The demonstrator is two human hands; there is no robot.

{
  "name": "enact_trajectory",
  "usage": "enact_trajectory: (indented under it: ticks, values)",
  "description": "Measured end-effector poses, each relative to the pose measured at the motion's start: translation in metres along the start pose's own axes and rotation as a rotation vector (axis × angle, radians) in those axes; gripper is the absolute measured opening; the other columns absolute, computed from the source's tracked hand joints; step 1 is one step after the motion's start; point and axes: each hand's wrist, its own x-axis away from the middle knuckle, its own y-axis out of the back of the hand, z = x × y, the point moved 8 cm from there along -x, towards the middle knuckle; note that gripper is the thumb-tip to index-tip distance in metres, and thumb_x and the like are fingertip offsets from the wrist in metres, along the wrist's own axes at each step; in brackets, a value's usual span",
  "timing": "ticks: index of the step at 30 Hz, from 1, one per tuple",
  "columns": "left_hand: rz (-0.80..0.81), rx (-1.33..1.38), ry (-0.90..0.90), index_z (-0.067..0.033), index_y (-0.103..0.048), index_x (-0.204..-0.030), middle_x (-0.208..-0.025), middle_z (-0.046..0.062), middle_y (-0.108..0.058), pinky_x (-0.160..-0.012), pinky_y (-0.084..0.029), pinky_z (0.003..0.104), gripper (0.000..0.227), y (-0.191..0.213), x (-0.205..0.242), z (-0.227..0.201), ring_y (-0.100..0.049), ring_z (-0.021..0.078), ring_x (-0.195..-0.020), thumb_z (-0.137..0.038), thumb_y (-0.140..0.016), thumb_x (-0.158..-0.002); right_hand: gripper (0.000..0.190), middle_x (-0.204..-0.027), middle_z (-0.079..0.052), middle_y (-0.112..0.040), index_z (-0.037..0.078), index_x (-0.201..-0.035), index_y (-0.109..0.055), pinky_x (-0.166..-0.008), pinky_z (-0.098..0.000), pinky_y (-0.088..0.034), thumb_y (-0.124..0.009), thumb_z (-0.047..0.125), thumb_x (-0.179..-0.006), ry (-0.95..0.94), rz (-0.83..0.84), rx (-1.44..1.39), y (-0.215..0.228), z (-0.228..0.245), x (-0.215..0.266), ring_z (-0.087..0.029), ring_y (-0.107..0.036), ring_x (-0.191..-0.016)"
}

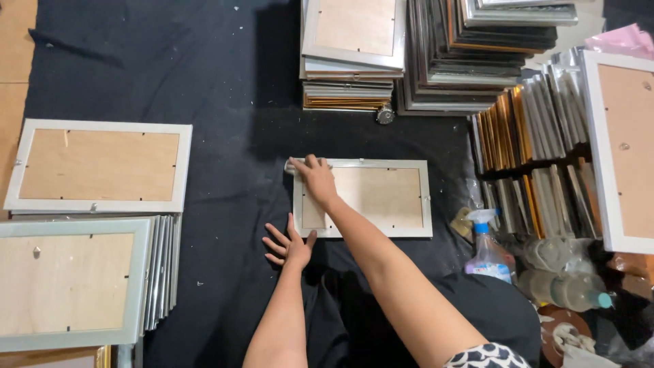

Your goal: The person is cleaning a stack of picture frames by wiping each one with a cloth and then stacking them aside.

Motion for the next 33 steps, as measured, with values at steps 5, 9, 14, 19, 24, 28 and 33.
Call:
enact_trajectory:
  ticks: [5,9,14,19,24,28,33]
  values:
    - [-0.002,-0.031,0.031,-0.0579,0.012,-0.156,-0.163,0.004,0.042,-0.115,0.015,0.074,0.089,-0.002,-0.002,0.001,0.029,0.0445,-0.15,-0.081,-0.043,-0.091,0.041,-0.109,-0.006,-0.052,0.031,-0.139,-0.059,-0.073,-0.0446,-0.062,-0.059,0.025,-0.098,0.099,0.007,-0.02,0.001,0.032,0.054,-0.034,-0.061,-0.096]
    - [-0.001,-0.229,0.137,-0.0438,0.007,-0.16,-0.157,0.006,0.052,-0.114,0.014,0.075,0.088,-0.029,-0.04,0.024,0.036,0.0436,-0.147,-0.069,-0.048,-0.096,0.039,-0.099,-0.007,-0.049,0.021,-0.133,-0.063,-0.071,-0.0368,-0.054,-0.062,0.021,-0.094,0.321,-0.051,0.038,0.032,0.072,0.121,-0.028,-0.055,-0.08]
    - [-0.004,-0.114,0.078,-0.0465,0.01,-0.16,-0.162,0.005,0.045,-0.115,0.015,0.073,0.089,0.003,0.003,-0.003,0.031,0.0445,-0.149,-0.071,-0.046,-0.096,0.038,-0.099,-0.008,-0.053,0.02,-0.133,-0.065,-0.071,-0.039,-0.054,-0.066,0.024,-0.095,0.365,-0.123,0.063,0.027,0.059,0.057,-0.028,-0.058,-0.081]
    - [0.0,-0.007,0.03,-0.0527,0.012,-0.159,-0.163,0.006,0.042,-0.115,0.015,0.073,0.09,0.006,0.007,-0.008,0.028,0.0459,-0.15,-0.066,-0.051,-0.096,0.019,-0.106,-0.008,-0.056,0.022,-0.115,-0.069,-0.081,-0.0379,-0.054,-0.065,0.03,-0.098,0.076,-0.257,0.143,0.038,0.006,-0.005,-0.029,-0.061,-0.093]
    - [-0.029,-0.05,0.047,-0.0571,0.012,-0.157,-0.164,0.005,0.041,-0.116,0.015,0.072,0.087,0.008,0.008,-0.007,0.027,0.0437,-0.151,-0.065,-0.051,-0.096,0.043,-0.12,-0.018,-0.061,0.015,-0.126,-0.066,-0.103,-0.045,-0.042,-0.069,0.033,-0.088,-0.652,-0.396,-0.853,0.07,-0.108,0.046,-0.037,-0.059,-0.112]
    - [-0.033,-0.029,0.034,-0.0584,0.011,-0.157,-0.163,0.004,0.043,-0.115,0.015,0.072,0.088,0.007,0.001,-0.009,0.028,0.0439,-0.151,-0.067,-0.051,-0.095,0.044,-0.122,-0.033,-0.062,-0.006,-0.126,-0.063,-0.108,-0.0507,-0.036,-0.055,0.02,-0.091,-0.848,-0.499,-0.606,0.115,-0.215,0.115,-0.047,-0.057,-0.123]
    - [-0.057,-0.061,0.052,-0.061,0.011,-0.155,-0.164,0.004,0.04,-0.116,0.015,0.072,0.087,0.002,-0.002,0.0,0.028,0.0426,-0.151,-0.069,-0.05,-0.094,0.018,-0.088,-0.022,-0.066,0.005,-0.095,-0.074,-0.076,-0.0474,-0.047,-0.067,0.02,-0.093,-0.943,-0.473,-0.013,0.085,-0.225,0.106,-0.039,-0.067,-0.082]
